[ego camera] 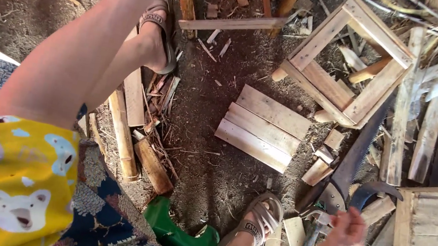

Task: The person sits on the ground and hammers nails into a small wooden board, taking nails one at a time from a bowl. They position nails on the board, drive them in with a hammer, and reposition the board between nails.

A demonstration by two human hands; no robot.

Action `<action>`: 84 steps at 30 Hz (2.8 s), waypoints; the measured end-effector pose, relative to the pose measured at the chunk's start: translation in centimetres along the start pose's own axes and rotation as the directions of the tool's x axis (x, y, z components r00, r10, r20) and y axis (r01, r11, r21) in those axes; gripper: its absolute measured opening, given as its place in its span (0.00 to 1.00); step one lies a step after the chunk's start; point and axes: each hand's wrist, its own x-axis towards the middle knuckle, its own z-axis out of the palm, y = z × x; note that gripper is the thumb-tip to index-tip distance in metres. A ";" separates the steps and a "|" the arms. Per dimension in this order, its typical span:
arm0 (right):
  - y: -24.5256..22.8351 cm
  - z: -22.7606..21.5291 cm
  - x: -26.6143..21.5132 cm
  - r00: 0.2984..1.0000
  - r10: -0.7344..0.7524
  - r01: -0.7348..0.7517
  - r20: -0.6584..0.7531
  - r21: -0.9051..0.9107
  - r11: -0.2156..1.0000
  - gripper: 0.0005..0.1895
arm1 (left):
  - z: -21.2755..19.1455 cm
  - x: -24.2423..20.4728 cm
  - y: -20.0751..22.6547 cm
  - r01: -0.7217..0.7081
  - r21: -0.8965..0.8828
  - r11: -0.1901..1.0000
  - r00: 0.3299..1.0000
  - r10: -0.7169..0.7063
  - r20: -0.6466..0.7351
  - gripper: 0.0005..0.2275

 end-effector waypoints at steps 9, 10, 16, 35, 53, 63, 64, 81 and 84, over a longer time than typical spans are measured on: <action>-15.0 -7.6 5.5 0.929 -0.302 0.282 0.215 0.119 0.952 0.04 | 5.0 -20.2 9.9 0.065 -0.118 0.991 0.850 0.007 0.527 0.14; -16.6 -8.8 5.7 0.911 -0.317 0.279 0.263 0.171 0.945 0.03 | 5.6 -22.5 11.1 0.070 -0.096 0.993 0.813 0.000 0.582 0.14; -26.0 -15.4 4.9 0.916 -0.209 0.222 0.343 0.003 0.975 0.04 | 8.1 -32.9 16.5 -0.023 -0.195 0.981 0.529 0.177 0.830 0.13; -33.7 -14.4 -2.8 0.715 -0.484 0.576 0.504 -0.033 0.817 0.08 | 8.4 -41.7 19.1 -0.069 -0.200 0.977 0.319 0.211 0.924 0.17; -34.8 -10.0 -3.9 0.500 -0.553 0.858 0.667 -0.294 0.422 0.08 | 8.8 -42.1 17.8 -0.054 -0.227 0.972 0.351 0.231 0.907 0.17; -35.0 -8.8 -4.4 0.424 -0.583 0.904 0.693 -0.367 0.221 0.05 | 8.8 -42.2 17.1 -0.078 -0.289 0.954 0.333 0.298 0.895 0.16; -34.8 -8.7 -4.2 0.426 -0.565 0.903 0.706 -0.367 0.223 0.05 | 8.8 -42.1 17.1 -0.064 -0.317 0.946 0.323 0.321 0.891 0.15; -34.0 -7.7 -4.5 0.465 -0.520 0.883 0.717 -0.333 0.331 0.06 | 8.0 -41.6 16.9 -0.113 -0.259 0.959 0.338 0.283 0.898 0.16; -33.2 -7.7 -4.0 0.457 -0.542 0.886 0.705 -0.309 0.345 0.06 | 7.9 -41.7 16.8 -0.099 -0.256 0.962 0.346 0.274 0.897 0.17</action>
